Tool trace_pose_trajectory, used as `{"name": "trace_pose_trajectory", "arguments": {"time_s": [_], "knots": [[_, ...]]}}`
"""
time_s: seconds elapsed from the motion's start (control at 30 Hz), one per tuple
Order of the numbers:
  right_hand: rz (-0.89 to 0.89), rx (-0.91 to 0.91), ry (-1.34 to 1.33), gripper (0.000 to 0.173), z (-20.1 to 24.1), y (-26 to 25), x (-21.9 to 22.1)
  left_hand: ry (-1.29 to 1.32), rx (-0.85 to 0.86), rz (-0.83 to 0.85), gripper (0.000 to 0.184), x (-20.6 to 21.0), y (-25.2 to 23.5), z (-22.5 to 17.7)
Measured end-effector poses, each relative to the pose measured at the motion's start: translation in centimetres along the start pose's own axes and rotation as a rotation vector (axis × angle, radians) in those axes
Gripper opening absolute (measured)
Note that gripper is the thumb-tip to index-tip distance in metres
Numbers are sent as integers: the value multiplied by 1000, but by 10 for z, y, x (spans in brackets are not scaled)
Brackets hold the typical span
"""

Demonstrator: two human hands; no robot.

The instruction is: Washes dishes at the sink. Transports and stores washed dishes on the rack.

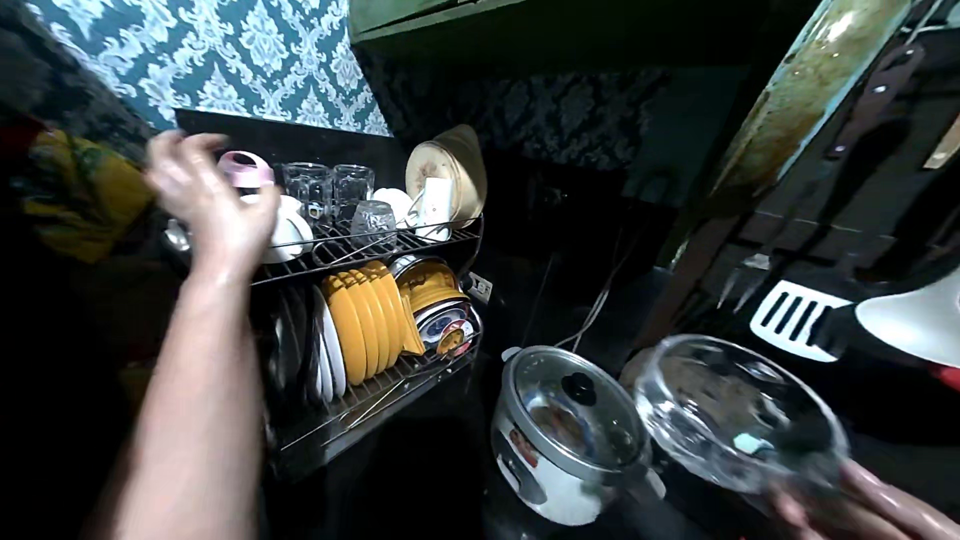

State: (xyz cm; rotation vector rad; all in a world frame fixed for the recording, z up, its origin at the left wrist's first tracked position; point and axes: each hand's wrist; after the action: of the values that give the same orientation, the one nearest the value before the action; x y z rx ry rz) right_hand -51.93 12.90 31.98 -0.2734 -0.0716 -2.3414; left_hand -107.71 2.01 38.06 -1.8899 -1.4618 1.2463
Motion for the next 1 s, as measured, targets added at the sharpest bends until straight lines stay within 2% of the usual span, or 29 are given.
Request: {"name": "trace_pose_trajectory", "arguments": {"time_s": [0.03, 0.1, 0.2, 0.3, 0.4, 0.47, 0.67, 0.8, 1.0], "knots": [[39, 28, -9, 41, 5, -19, 8, 10, 46, 87, 62, 14, -13, -13], [20, 50, -14, 44, 14, -54, 36, 25, 30, 355, 57, 55, -37, -27], [-25, 32, -48, 40, 29, -103, 77, -127, -106, 690, 71, 119, -57, -29], [-23, 27, 5, 32, 46, -147, 109, -270, -182, 821, 78, 153, -65, -20], [56, -27, 130, 26, 58, -191, 129, -306, -196, 801, 71, 155, -76, -10], [101, -50, 216, 25, 67, -223, 140, -316, -211, 791, 72, 146, -81, -4], [183, -119, 632, 40, 75, -317, 173, -392, -197, 755, 75, 120, -80, 21], [238, -165, 890, 40, 71, -373, 194, -429, -95, 643, 73, 115, -66, 20], [373, -352, 1619, 41, 66, -423, 215, -496, -12, 514, 63, 123, -53, 29]]}}
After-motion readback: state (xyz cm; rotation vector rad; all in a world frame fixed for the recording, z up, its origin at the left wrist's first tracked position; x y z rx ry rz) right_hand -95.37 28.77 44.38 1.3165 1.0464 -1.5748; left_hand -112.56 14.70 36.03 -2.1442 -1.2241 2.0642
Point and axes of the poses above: each hand's wrist, its own y-axis away from the middle knuckle, its own x-axis out of the palm, z = x × y, and after that the axes turned 12 degrees about z, right-handed
